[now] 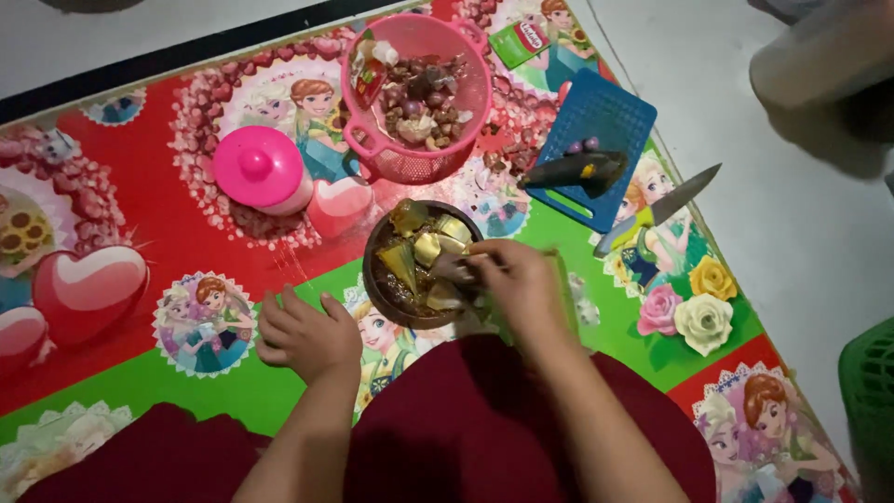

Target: Grinding ingredients in a mortar and pestle and preparing small fish for a meal

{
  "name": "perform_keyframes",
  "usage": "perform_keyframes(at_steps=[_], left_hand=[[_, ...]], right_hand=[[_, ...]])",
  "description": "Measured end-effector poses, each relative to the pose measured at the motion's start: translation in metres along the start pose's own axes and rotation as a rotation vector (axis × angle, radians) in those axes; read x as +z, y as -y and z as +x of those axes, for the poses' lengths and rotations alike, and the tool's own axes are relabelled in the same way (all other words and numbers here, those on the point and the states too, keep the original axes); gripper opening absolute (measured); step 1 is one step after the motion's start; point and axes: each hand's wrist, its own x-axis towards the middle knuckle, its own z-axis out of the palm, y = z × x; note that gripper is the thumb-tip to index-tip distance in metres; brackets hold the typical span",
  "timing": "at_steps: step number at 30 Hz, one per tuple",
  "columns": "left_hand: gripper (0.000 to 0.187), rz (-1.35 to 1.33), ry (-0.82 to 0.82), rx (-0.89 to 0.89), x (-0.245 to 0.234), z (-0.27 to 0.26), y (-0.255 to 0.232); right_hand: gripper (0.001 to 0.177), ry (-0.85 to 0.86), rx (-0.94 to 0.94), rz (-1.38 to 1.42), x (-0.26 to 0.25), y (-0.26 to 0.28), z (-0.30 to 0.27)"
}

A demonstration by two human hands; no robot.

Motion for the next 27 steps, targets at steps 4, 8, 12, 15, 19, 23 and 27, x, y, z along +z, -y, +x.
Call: perform_keyframes(at_steps=[4, 8, 12, 15, 19, 23, 27], left_hand=[[0.059, 0.017, 0.007, -0.002, -0.005, 0.002, -0.001], [0.057, 0.02, 0.011, -0.005, -0.008, 0.006, -0.004], [0.056, 0.047, 0.021, 0.002, -0.007, 0.004, -0.002], [0.057, 0.043, 0.029, 0.004, -0.009, 0.011, -0.003], [0.058, 0.031, 0.078, -0.016, -0.012, 0.01, -0.005], [0.057, 0.02, 0.063, 0.005, -0.01, 0.007, 0.0], [0.057, 0.015, 0.061, 0.009, -0.008, 0.012, -0.004]], right_hand=[[0.018, 0.165, -0.188, 0.045, 0.051, 0.002, 0.004], [0.025, 0.1, -0.318, -0.139, 0.066, 0.035, 0.04], [0.033, 0.021, -0.365, -0.318, 0.087, 0.042, 0.067], [0.025, 0.065, -0.43, -0.369, 0.101, 0.013, 0.068], [0.023, 0.173, -0.242, -0.312, 0.082, 0.023, 0.067], [0.029, 0.343, -0.092, -0.168, 0.083, 0.016, 0.084], [0.025, 0.383, -0.379, -0.273, 0.083, 0.009, 0.091]])
